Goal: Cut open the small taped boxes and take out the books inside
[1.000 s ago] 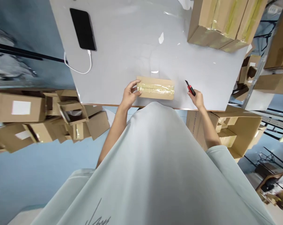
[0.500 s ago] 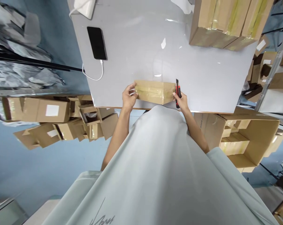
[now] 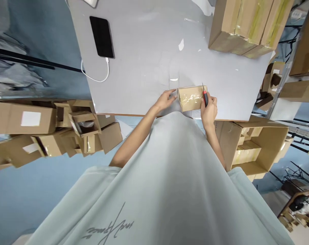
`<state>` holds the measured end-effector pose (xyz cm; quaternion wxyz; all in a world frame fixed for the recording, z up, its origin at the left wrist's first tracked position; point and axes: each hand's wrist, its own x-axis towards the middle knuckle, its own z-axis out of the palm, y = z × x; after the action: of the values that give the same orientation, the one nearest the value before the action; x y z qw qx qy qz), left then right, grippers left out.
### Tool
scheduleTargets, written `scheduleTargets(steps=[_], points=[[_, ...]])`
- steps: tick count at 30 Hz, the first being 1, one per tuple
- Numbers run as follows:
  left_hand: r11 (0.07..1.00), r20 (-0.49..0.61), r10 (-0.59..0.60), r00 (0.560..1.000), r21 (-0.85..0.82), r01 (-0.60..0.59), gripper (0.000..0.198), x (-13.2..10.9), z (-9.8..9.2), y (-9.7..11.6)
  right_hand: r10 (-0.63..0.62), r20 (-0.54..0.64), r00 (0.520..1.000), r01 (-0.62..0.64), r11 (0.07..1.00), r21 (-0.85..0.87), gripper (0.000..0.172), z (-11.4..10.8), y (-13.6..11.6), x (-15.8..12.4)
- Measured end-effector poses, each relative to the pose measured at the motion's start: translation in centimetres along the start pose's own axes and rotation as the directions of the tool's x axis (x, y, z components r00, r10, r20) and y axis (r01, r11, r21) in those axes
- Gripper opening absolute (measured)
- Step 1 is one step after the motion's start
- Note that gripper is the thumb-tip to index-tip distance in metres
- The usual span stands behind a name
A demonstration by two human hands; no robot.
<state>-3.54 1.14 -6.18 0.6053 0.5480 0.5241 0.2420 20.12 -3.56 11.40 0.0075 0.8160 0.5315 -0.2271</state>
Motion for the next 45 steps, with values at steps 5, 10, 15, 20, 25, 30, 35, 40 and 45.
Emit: scheduleTargets(steps=[5, 10, 15, 20, 25, 30, 35, 40, 45], points=[[0.997, -0.094, 0.074, 0.993, -0.004, -0.075, 0.050, -1.3, -2.2, 4.9, -0.036, 0.022, 0.999, 0.040, 0.981, -0.187, 0.069, 0.9, -0.1, 1.3], [0.990, -0.084, 0.143, 0.986, 0.031, -0.141, 0.039, 0.0, -1.8, 7.7, -0.013, -0.043, 0.999, 0.005, 0.982, -0.188, 0.066, -0.1, -0.5, 0.2], [0.983, -0.057, 0.181, 0.982, 0.006, -0.181, 0.026, 1.0, -1.7, 7.2, -0.025, 0.102, 0.994, 0.035, 0.994, -0.101, 0.068, -1.3, -2.0, -4.1], [0.980, -0.056, 0.176, 0.983, -0.086, -0.180, 0.028, 1.5, -2.0, 6.6, -0.089, 0.246, 0.965, 0.056, 0.988, 0.141, 0.059, -1.2, -3.8, -6.8], [0.976, -0.036, 0.191, 0.981, -0.102, -0.194, 0.020, 2.0, -2.3, 6.5, -0.087, 0.300, 0.950, 0.097, 0.995, -0.019, 0.061, -1.2, -5.4, -6.7], [0.976, -0.043, 0.188, 0.981, -0.100, -0.192, 0.017, 2.3, -2.1, 6.2, -0.071, 0.312, 0.947, 0.105, 0.990, -0.093, 0.065, -1.5, -6.6, -5.9], [0.971, -0.072, 0.184, 0.980, -0.142, -0.193, 0.018, 2.6, -1.8, 5.4, -0.043, 0.356, 0.934, 0.118, 0.974, -0.193, 0.066, -2.2, -7.4, -5.6], [0.976, -0.062, 0.164, 0.985, -0.134, -0.171, 0.018, 2.5, -1.8, 5.5, -0.068, 0.370, 0.927, 0.175, 0.948, -0.265, 0.068, -1.8, -7.6, -5.8], [0.981, -0.085, 0.163, 0.983, -0.090, -0.170, 0.019, 2.2, -1.5, 5.9, -0.031, 0.338, 0.940, 0.142, 0.941, -0.307, 0.065, -0.1, -8.6, -5.4]])
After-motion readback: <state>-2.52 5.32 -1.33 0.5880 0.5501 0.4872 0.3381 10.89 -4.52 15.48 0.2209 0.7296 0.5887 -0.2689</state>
